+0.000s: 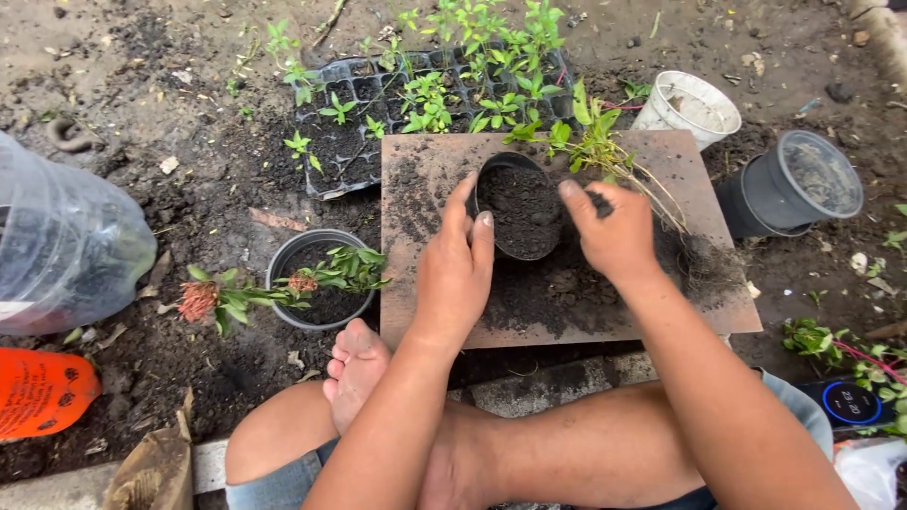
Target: The person is preparing soil balls by hand, molding and compressing soil around the roots of small seedlings on a wooden board.
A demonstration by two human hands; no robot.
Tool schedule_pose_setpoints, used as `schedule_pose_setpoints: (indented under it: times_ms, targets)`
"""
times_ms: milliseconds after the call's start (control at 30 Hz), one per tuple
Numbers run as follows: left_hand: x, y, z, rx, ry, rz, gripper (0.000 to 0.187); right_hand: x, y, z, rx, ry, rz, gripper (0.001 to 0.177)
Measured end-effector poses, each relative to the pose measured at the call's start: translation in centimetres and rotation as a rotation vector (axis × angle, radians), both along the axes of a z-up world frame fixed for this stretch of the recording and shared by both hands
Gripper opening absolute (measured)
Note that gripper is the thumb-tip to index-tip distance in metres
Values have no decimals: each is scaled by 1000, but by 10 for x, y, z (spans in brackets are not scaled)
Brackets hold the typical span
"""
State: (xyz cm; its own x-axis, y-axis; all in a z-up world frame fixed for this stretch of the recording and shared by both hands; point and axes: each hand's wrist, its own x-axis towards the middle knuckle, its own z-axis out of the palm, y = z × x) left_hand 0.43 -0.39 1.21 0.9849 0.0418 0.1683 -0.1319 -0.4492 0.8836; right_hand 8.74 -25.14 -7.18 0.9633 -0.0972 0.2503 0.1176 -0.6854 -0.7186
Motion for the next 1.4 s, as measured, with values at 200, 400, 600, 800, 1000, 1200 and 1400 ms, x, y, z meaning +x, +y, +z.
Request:
schedule_pose_setpoints:
  times_ms: [200,400,600,800,1000,1200,1400]
  targets:
    - [0,-3,-4,65,-74,-1,47,-37,15,45,107,53,241,33]
    - [-5,-9,-7,291,-98,-33,58,-57,24,81,-71,11,191,40]
    - [-18,-10,-7,362,16,-50,67,-61,17,58,-84,139,188,51]
    - [-21,-12,-10,433,132,-79,71,-60,8,52,-49,181,192,48]
    - [-24,-18,-5,324,129,-107,80,-31,10,24,16,79,232,42]
    - [-16,-9,-19,410,36,-25,67,-30,20,32,184,70,288,43]
    - [-4,-10,-24,309,-44,-45,65,-28,24,45,181,71,342,43]
